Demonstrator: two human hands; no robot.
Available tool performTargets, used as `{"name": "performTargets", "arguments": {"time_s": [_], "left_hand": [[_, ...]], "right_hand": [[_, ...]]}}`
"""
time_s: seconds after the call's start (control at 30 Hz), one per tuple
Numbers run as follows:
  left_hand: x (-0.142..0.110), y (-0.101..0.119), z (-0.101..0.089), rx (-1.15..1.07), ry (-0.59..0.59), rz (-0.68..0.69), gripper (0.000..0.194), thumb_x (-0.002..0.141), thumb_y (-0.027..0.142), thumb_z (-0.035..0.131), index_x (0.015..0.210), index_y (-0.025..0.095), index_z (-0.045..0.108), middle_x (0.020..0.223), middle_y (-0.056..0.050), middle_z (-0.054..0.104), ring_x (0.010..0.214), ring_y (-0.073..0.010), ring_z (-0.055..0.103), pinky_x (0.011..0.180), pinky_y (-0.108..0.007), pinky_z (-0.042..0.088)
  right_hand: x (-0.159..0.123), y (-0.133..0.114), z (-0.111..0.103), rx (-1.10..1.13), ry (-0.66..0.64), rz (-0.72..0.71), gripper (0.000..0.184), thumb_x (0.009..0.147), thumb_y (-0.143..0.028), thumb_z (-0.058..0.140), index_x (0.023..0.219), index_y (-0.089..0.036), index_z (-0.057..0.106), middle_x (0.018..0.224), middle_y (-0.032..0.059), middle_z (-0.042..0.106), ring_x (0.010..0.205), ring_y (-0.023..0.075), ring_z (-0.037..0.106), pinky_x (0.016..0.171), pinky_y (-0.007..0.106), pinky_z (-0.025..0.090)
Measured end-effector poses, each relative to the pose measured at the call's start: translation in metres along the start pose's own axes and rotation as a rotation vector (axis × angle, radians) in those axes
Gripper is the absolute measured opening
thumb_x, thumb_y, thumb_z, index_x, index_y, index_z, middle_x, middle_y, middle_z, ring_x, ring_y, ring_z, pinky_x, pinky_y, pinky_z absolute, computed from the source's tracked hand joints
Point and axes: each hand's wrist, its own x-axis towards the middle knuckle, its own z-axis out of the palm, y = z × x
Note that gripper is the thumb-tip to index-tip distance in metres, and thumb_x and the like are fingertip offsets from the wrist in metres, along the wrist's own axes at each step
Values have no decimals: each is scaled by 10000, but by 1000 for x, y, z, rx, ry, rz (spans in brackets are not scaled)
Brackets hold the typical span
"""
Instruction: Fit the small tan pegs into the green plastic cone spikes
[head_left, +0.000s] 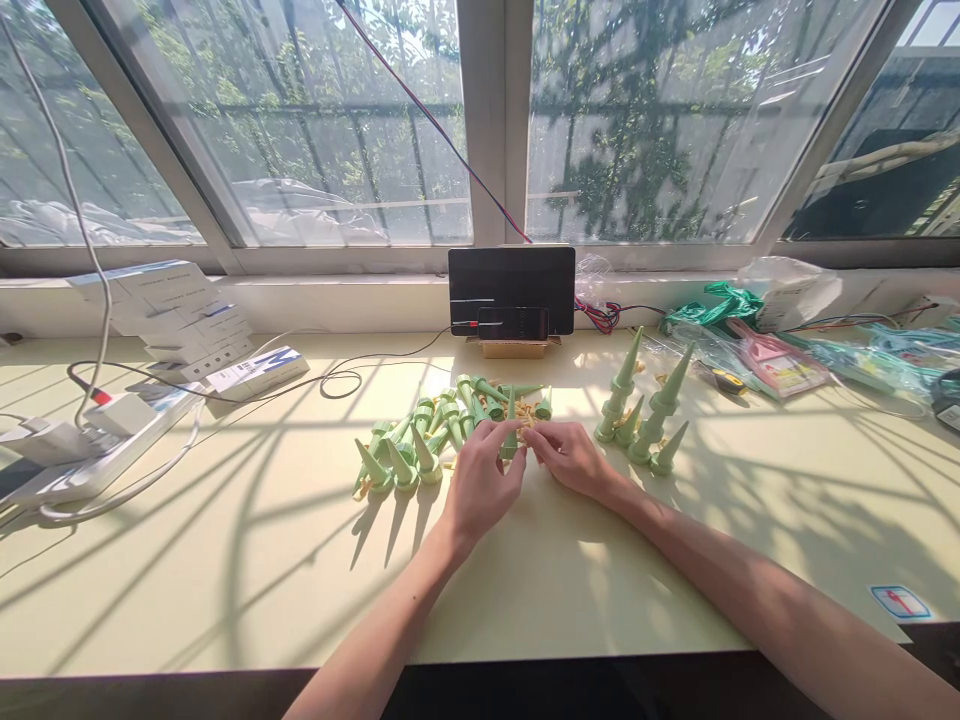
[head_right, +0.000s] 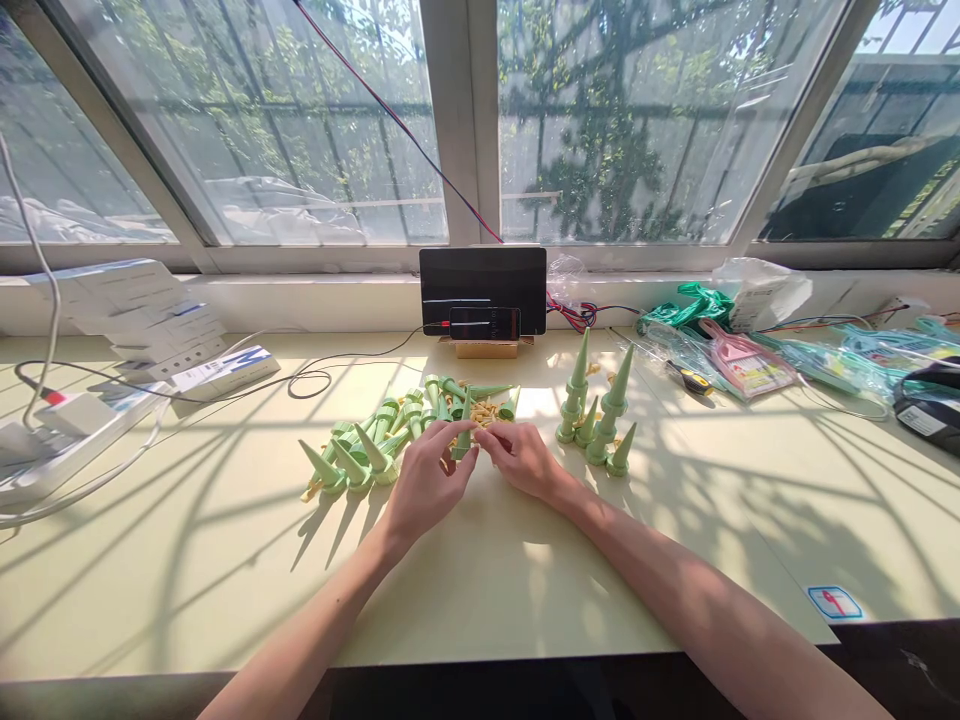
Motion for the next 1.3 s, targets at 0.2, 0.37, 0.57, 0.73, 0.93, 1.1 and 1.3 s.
{"name": "performTargets", "arguments": {"time_s": [0.2, 0.37, 0.57, 0.73, 0.93, 1.1, 1.3], "left_hand": [[0, -1, 1, 14, -2, -4, 273, 894, 202, 589, 1157, 237, 652, 987, -20, 645, 526, -61, 530, 601, -244, 517], [0, -1, 1, 19, -9, -8, 264, 892, 196, 590, 1145, 233, 654, 1007, -20, 649, 511, -53, 522, 606, -248, 513], [0, -1, 0, 26, -9, -1, 254, 888, 196, 593, 1131, 233, 657, 1007, -21, 652, 503, -55, 521, 613, -256, 518], [0, -1, 1, 26, 0, 14, 248, 892, 198, 590, 1128, 235, 655, 1000, -23, 655, 499, -56, 525, 597, -251, 515], [1, 0, 0, 31, -9, 2, 249, 886, 198, 595, 1125, 230, 656, 997, -19, 653, 501, -54, 525, 607, -252, 518], [0, 1, 0, 28, -13, -5, 249, 892, 204, 589, 1131, 229, 657, 1005, -20, 654, 504, -56, 526, 606, -256, 521], [0, 0, 1, 10, -8, 2, 268, 888, 191, 589, 1145, 230, 655, 1016, -30, 656, 505, -55, 539, 589, -249, 517]], "right_hand": [[-1, -1, 1, 37, 18, -18, 345, 977, -466, 484, 849, -189, 646, 674, 4, 578, 594, 128, 436, 556, 266, 350], [-1, -1, 1, 26, 7, -8, 374, 984, -465, 473, 779, -188, 616, 619, -8, 540, 574, 123, 424, 543, 266, 331], [-1, 3, 2, -7, 7, -1, 487, 997, -489, 437, 609, -200, 489, 548, -9, 484, 532, 120, 409, 527, 280, 306], [-1, 6, 2, 6, -12, 14, 515, 1006, -517, 406, 600, -212, 488, 532, -3, 488, 523, 126, 414, 525, 286, 329], [-1, 6, 2, 8, -13, 20, 509, 1010, -507, 405, 610, -206, 496, 538, -10, 486, 529, 121, 413, 527, 283, 326], [-1, 2, 1, 14, -12, 17, 460, 994, -500, 440, 664, -196, 539, 583, -7, 506, 551, 122, 416, 531, 278, 315], [-2, 2, 2, 80, 13, 34, 340, 970, -483, 499, 841, -188, 610, 626, -13, 537, 569, 125, 465, 537, 262, 358]]}}
